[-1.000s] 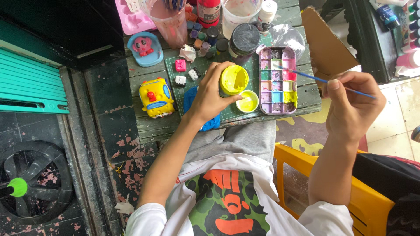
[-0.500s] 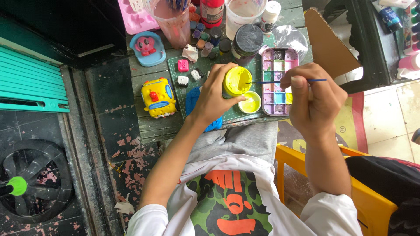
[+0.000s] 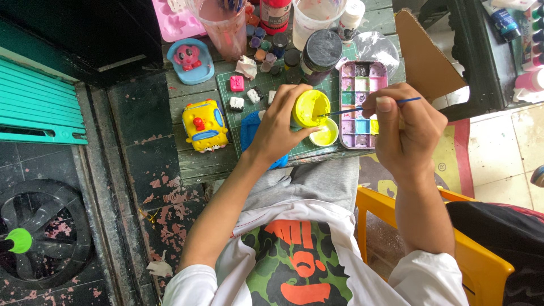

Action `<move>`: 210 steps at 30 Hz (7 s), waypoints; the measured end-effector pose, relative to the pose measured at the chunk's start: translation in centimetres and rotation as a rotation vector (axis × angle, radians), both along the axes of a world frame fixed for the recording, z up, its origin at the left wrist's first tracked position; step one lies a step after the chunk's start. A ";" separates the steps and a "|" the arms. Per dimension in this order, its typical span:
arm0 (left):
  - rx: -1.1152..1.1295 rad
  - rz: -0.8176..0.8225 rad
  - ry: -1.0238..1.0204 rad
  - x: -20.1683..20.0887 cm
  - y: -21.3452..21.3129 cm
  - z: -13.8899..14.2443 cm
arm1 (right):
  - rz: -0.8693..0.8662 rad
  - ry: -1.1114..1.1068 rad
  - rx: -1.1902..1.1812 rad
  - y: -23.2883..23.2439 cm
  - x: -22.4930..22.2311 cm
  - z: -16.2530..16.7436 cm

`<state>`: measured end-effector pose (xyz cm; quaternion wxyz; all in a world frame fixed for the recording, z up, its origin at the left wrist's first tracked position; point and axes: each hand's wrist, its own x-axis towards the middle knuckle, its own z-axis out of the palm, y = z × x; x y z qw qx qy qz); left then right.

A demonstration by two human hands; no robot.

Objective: The person paints a blue figurine with white paint using a small brush, then paints a small white figurine, opens a jar of yellow paint, dips the brush, and continues painting the blue figurine.

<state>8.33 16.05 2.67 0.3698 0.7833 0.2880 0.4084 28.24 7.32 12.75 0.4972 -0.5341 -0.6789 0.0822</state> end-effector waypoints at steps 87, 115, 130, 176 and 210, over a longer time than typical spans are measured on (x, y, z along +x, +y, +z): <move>-1.762 0.140 -0.767 -6.1 -10.0 -7.8 | -0.146 0.978 0.020 -10.0 5.5 -14.8; -1.825 0.186 -0.802 -6.9 -10.1 -5.2 | -0.184 0.536 0.049 -4.2 1.1 -9.5; -1.792 0.190 -0.829 -7.4 -11.0 -5.4 | -0.095 0.336 -0.003 -2.7 1.6 -6.1; -1.492 0.113 -0.738 -8.4 -9.4 -3.4 | 0.052 0.718 -0.062 -2.4 4.9 -3.7; -1.159 0.136 -0.620 -7.1 -9.4 -4.7 | 0.331 1.412 -0.296 -9.0 3.6 -10.9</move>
